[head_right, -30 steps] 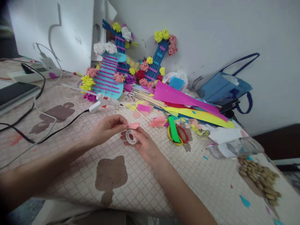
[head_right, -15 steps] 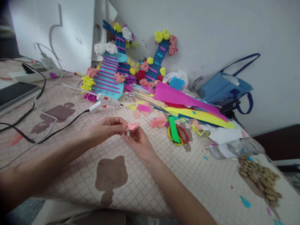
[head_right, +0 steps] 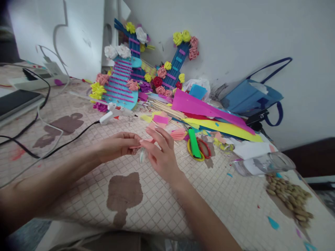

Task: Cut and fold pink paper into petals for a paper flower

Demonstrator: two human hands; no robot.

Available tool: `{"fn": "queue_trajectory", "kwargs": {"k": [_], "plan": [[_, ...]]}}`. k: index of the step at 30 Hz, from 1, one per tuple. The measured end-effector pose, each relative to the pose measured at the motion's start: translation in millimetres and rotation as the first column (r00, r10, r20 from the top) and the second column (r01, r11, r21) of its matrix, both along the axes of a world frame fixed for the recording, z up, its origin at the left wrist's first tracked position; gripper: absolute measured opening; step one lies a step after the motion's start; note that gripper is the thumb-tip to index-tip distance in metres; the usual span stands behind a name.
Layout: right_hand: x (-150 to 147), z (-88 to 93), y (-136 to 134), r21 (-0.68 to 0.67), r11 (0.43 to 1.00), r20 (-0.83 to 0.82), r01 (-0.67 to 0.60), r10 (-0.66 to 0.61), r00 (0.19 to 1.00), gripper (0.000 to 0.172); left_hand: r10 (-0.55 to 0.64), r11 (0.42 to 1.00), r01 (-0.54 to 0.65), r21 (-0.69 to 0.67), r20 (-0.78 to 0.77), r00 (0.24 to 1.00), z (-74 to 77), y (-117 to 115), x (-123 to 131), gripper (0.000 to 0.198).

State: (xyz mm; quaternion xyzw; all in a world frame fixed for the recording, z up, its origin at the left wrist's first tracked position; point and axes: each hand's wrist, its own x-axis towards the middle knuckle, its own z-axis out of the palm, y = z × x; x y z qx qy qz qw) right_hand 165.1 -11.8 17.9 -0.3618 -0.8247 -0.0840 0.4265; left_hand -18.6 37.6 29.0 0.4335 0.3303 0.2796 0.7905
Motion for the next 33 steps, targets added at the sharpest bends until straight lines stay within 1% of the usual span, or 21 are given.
{"fn": "queue_trajectory", "kwargs": {"k": [3, 7, 10, 13, 15, 17, 20, 22, 24, 26, 27, 29, 31, 32, 33], "plan": [[2.4, -1.5, 2.4, 0.012, 1.0, 0.034, -0.015, 0.015, 0.999, 0.034, -0.026, 0.995, 0.027, -0.098, 0.013, 1.0, -0.6, -0.8, 1.1, 0.016], [6.0, -3.9, 3.1, 0.021, 0.999, 0.012, -0.041, 0.041, 0.999, 0.026, -0.044, 0.982, 0.045, -0.185, 0.008, 0.999, -0.9, -0.8, 1.4, 0.017], [6.9, -4.0, 3.1, 0.01, 0.998, -0.008, -0.058, 0.058, 0.998, 0.023, -0.046, 0.979, 0.047, -0.2, 0.012, 0.999, -1.4, -0.4, 1.4, 0.021], [5.8, -3.6, 2.8, -0.02, 0.998, -0.035, -0.054, 0.053, 0.998, 0.021, -0.036, 0.982, 0.039, -0.183, 0.022, 0.999, -1.6, -1.0, 1.5, 0.024], [4.6, -3.7, 2.7, -0.046, 0.998, -0.053, -0.049, 0.046, 0.998, 0.02, -0.026, 0.99, 0.029, -0.138, 0.019, 0.999, -1.6, -1.9, 1.7, 0.021], [3.5, -4.1, 2.7, -0.07, 0.997, -0.067, -0.043, 0.039, 0.997, 0.02, -0.01, 0.999, 0.01, -0.05, 0.002, 1.0, -1.6, -2.9, 2.1, 0.018], [2.2, -5.1, 2.8, -0.104, 0.994, -0.087, -0.04, 0.031, 0.996, 0.02, 0.013, 0.991, -0.008, 0.136, -0.035, 0.999, -1.6, -3.7, 2.9, 0.015], [1.5, -5.3, 2.8, -0.124, 0.992, -0.102, -0.033, 0.02, 0.995, 0.019, 0.028, 0.959, -0.003, 0.282, -0.084, 0.996, -1.4, -4.1, 3.1, 0.016], [0.9, -5.0, 2.4, -0.135, 0.991, -0.113, -0.02, 0.004, 0.994, 0.018, 0.053, 0.899, 0.02, 0.437, -0.155, 0.986, -1.2, -4.8, 2.9, 0.021], [0.5, -4.5, 1.7, -0.147, 0.989, -0.114, -0.007, -0.01, 0.993, 0.018, 0.1, 0.807, 0.063, 0.588, -0.24, 0.966, -1.3, -6.1, 2.4, 0.026], [0.4, -4.3, 1.4, -0.152, 0.988, -0.112, -0.002, -0.016, 0.994, 0.018, 0.141, 0.746, 0.082, 0.66, -0.277, 0.951, -1.5, -7.0, 2.2, 0.026], [0.4, -4.4, 0.9, -0.156, 0.988, -0.105, 0.007, -0.024, 0.994, 0.018, 0.246, 0.601, 0.111, 0.792, -0.315, 0.917, -2.0, -8.7, 2.0, 0.023], [0.4, -4.9, 0.7, -0.157, 0.988, -0.099, 0.011, -0.027, 0.995, 0.017, 0.328, 0.457, 0.124, 0.881, -0.297, 0.897, -1.8, -9.9, 2.0, 0.016], [0.4, -5.2, 0.6, -0.158, 0.987, -0.1, 0.011, -0.027, 0.995, 0.016, 0.346, 0.4, 0.127, 0.908, -0.277, 0.896, -1.4, -10.1, 1.9, 0.014], [0.2, -5.3, 0.5, -0.163, 0.986, -0.106, 0.012, -0.029, 0.994, 0.015, 0.352, 0.356, 0.133, 0.925, -0.265, 0.898, -0.8, -10.1, 1.6, 0.012]]}}
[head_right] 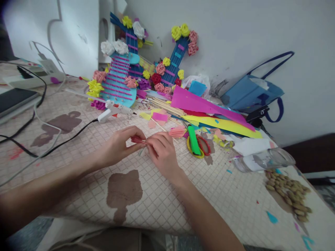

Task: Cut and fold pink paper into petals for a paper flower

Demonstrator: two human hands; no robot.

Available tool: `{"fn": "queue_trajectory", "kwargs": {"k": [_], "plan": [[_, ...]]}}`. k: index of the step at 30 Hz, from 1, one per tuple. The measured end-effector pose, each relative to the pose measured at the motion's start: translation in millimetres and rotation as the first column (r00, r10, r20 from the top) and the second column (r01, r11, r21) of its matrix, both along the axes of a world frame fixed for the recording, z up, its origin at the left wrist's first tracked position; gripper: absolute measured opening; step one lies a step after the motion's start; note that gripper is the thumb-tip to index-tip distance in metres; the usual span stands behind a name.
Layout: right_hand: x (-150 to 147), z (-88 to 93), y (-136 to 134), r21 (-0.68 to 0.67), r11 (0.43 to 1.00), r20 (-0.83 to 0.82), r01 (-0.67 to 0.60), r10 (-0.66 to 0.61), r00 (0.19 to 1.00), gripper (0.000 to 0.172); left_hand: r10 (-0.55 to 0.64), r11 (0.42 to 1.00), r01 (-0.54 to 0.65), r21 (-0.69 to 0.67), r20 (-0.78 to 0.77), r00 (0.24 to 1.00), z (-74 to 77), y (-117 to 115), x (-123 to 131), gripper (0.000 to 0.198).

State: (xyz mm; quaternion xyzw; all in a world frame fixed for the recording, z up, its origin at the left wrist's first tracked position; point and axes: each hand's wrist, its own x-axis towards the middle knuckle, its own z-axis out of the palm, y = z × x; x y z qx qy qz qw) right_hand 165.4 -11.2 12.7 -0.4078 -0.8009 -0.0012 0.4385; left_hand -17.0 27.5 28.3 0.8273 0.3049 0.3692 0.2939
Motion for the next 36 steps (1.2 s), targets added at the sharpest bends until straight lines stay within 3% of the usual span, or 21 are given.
{"fn": "queue_trajectory", "kwargs": {"k": [5, 12, 15, 27, 36], "plan": [[-1, 5.1, -2, -0.116, 0.993, -0.072, 0.005, -0.014, 0.997, 0.011, -0.04, 0.998, 0.043, 0.048, -0.061, 0.997, 4.1, 3, -3, 0.012], [2, 11.1, -2, -0.343, 0.937, -0.178, -0.058, -0.004, 0.984, 0.007, -0.086, 0.966, 0.086, -0.245, 0.011, 0.996, 2.9, 8, -4, 0.016], [3, 9.5, -2, -0.396, 0.916, -0.19, -0.063, -0.015, 0.982, 0.006, -0.109, 0.944, 0.109, -0.31, 0.02, 0.994, 1.3, 10, -4, 0.018], [0, 9.1, -4, -0.398, 0.917, -0.128, -0.001, -0.054, 0.99, 0.008, -0.045, 0.963, 0.022, -0.268, -0.08, 0.996, -1.5, 5, -2, 0.019], [7, 10.4, 0, -0.543, 0.823, -0.287, -0.17, 0.009, 0.958, 0.009, -0.07, 0.956, 0.041, -0.29, -0.091, 0.993, -2.0, 10, -3, 0.021]]}}
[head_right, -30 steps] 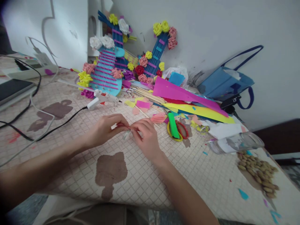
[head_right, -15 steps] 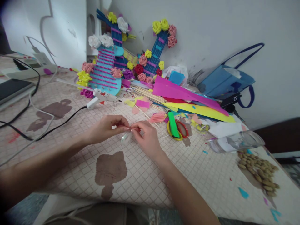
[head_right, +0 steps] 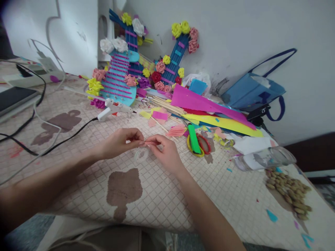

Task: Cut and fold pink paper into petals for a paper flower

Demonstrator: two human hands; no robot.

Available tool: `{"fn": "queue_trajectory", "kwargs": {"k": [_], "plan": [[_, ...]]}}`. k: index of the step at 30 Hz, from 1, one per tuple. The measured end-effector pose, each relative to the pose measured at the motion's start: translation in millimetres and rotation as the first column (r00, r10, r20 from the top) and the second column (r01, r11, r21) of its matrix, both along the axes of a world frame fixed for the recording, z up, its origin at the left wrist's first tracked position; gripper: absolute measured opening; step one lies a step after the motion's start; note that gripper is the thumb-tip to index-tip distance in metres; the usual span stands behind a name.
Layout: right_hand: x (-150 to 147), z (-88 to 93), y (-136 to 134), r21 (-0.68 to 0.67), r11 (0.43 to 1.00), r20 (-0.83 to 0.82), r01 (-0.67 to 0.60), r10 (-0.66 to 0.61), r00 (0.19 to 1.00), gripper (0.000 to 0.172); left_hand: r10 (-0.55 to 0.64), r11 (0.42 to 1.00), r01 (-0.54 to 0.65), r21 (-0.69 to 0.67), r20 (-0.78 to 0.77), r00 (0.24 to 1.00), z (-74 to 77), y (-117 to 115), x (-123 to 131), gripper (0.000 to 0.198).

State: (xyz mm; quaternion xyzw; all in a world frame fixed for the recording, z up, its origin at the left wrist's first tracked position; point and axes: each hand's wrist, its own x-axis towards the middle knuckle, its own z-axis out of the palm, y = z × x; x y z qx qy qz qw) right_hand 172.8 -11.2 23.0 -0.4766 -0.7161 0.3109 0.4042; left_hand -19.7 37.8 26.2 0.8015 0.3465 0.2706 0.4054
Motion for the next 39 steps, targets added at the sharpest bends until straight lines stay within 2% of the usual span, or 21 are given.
{"fn": "queue_trajectory", "kwargs": {"k": [7, 11, 18, 22, 24, 27, 31, 36, 39], "plan": [[0, -7.3, 2, -0.048, 0.999, -0.095, 0.008, -0.013, 0.995, 0.011, -0.033, 0.997, 0.036, 0.065, -0.048, 0.998, 0.1, -1, 0, 0.027], [-2, -6.9, 2, -0.032, 0.999, -0.071, 0.012, -0.014, 0.997, 0.006, -0.013, 0.995, 0.021, 0.094, -0.086, 0.996, -0.7, -3, 2, 0.027], [-4, -5.7, 0, -0.044, 0.999, -0.075, 0.015, -0.018, 0.997, 0.005, -0.071, 0.995, 0.071, -0.066, 0.004, 0.998, -3.4, 0, 2, 0.028], [-6, -8.5, -2, -0.059, 0.996, -0.23, 0.069, -0.081, 0.97, 0.017, 0.007, 0.978, 0.004, -0.207, 0.055, 0.998, -2.6, 4, 2, 0.029], [-10, -10.9, -4, -0.082, 0.993, -0.319, 0.089, -0.111, 0.941, 0.024, 0.057, 0.957, -0.032, -0.287, 0.076, 0.995, -0.9, 6, 2, 0.028], [-16, -15.4, -6, -0.167, 0.986, -0.393, 0.004, -0.071, 0.917, 0.038, 0.099, 0.928, -0.056, -0.369, 0.101, 0.99, 1.7, 6, 2, 0.026], [-21, -19.4, -7, -0.227, 0.971, -0.423, -0.074, -0.03, 0.906, 0.05, 0.073, 0.885, 0.025, -0.466, 0.192, 0.979, 2.2, 5, 0, 0.027], [-17, -23.0, -3, -0.19, 0.98, -0.396, -0.053, -0.027, 0.918, 0.049, 0.017, 0.728, 0.241, -0.642, 0.368, 0.93, -3.8, 9, -3, 0.035], [-14, -27.2, -1, -0.151, 0.988, -0.339, -0.043, -0.011, 0.941, 0.051, 0.047, 0.658, 0.282, -0.698, 0.413, 0.91, -7.7, 10, -4, 0.029]]}}
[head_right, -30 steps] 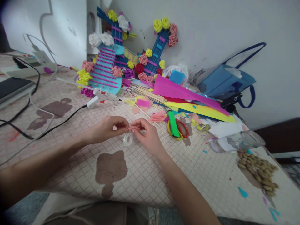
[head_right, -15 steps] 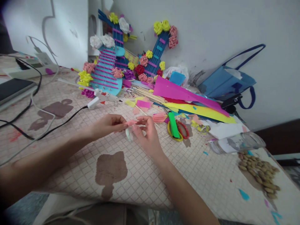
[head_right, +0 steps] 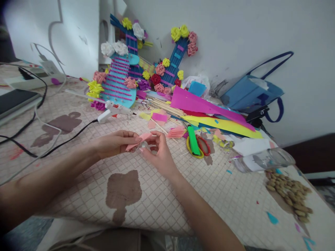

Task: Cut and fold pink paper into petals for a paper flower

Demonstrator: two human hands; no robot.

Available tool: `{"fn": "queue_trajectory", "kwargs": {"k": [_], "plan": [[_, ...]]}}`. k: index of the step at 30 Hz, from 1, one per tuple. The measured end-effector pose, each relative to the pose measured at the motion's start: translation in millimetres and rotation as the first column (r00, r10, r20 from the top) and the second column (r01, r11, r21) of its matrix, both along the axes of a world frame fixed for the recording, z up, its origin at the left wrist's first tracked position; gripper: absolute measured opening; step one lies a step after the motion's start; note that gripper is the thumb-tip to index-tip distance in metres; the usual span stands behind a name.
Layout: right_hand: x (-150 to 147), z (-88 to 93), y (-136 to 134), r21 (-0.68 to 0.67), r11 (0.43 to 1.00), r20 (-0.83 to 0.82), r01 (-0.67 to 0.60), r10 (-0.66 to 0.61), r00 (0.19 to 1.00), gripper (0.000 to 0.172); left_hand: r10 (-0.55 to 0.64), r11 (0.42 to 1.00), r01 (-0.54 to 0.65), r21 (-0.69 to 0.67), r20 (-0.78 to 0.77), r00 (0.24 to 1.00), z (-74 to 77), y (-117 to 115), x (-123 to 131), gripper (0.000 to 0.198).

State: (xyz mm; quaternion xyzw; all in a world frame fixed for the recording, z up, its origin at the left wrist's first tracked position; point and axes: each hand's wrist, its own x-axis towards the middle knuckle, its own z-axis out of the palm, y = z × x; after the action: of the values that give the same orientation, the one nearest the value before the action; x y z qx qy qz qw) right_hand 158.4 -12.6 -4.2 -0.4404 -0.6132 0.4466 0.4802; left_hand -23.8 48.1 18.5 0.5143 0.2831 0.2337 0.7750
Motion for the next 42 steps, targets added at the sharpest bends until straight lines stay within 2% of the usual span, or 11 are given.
{"fn": "queue_trajectory", "kwargs": {"k": [5, 11, 14, 18, 21, 24, 27, 30, 36, 39, 42], "plan": [[3, 3.4, -2, 0.22, 0.974, 0.212, 0.044, -0.092, 0.973, 0.063, -0.048, 0.997, 0.052, -0.063, 0.06, 0.997, -0.6, 0, -2, 0.023], [5, 20.8, -4, 0.62, 0.784, 0.406, -0.026, -0.293, 0.866, 0.036, -0.045, 0.987, 0.053, -0.155, 0.056, 0.997, 4.8, -2, -2, 0.017], [6, 20.3, -1, 0.693, 0.713, 0.452, -0.107, -0.314, 0.835, 0.031, -0.026, 0.978, 0.03, -0.205, 0.021, 0.999, 7.1, -3, -1, 0.021], [7, 14.6, 1, 0.711, 0.695, 0.443, -0.104, -0.329, 0.834, 0.024, -0.03, 0.976, 0.03, -0.215, 0.008, 1.0, 8.2, -5, 0, 0.025], [8, 12.6, 1, 0.702, 0.705, 0.452, -0.101, -0.332, 0.828, 0.019, -0.027, 0.993, 0.025, -0.116, -0.02, 0.999, 8.6, -6, 0, 0.026], [8, 12.8, 1, 0.683, 0.724, 0.475, -0.101, -0.334, 0.814, 0.016, 0.004, 0.991, 0.013, 0.137, -0.122, 0.993, 9.6, -7, 0, 0.028], [7, 13.4, 1, 0.649, 0.755, 0.503, -0.096, -0.332, 0.798, 0.016, 0.101, 0.897, 0.017, 0.443, -0.242, 0.965, 10.7, -8, 0, 0.026], [8, 13.7, 0, 0.604, 0.792, 0.532, -0.095, -0.311, 0.788, 0.017, 0.224, 0.727, 0.044, 0.685, -0.297, 0.928, 10.7, -11, -1, 0.021], [7, 12.6, -1, 0.568, 0.822, 0.501, -0.047, -0.299, 0.812, 0.02, 0.327, 0.416, 0.146, 0.898, -0.297, 0.897, 9.7, -16, 1, 0.015], [6, 12.1, -2, 0.575, 0.818, 0.479, -0.018, -0.319, 0.818, 0.021, 0.335, 0.353, 0.187, 0.917, -0.31, 0.89, 9.5, -16, 1, 0.017], [4, 11.6, -2, 0.567, 0.823, 0.46, 0.004, -0.321, 0.828, 0.022, 0.33, 0.357, 0.204, 0.911, -0.328, 0.885, 10.0, -15, 2, 0.016]]}}
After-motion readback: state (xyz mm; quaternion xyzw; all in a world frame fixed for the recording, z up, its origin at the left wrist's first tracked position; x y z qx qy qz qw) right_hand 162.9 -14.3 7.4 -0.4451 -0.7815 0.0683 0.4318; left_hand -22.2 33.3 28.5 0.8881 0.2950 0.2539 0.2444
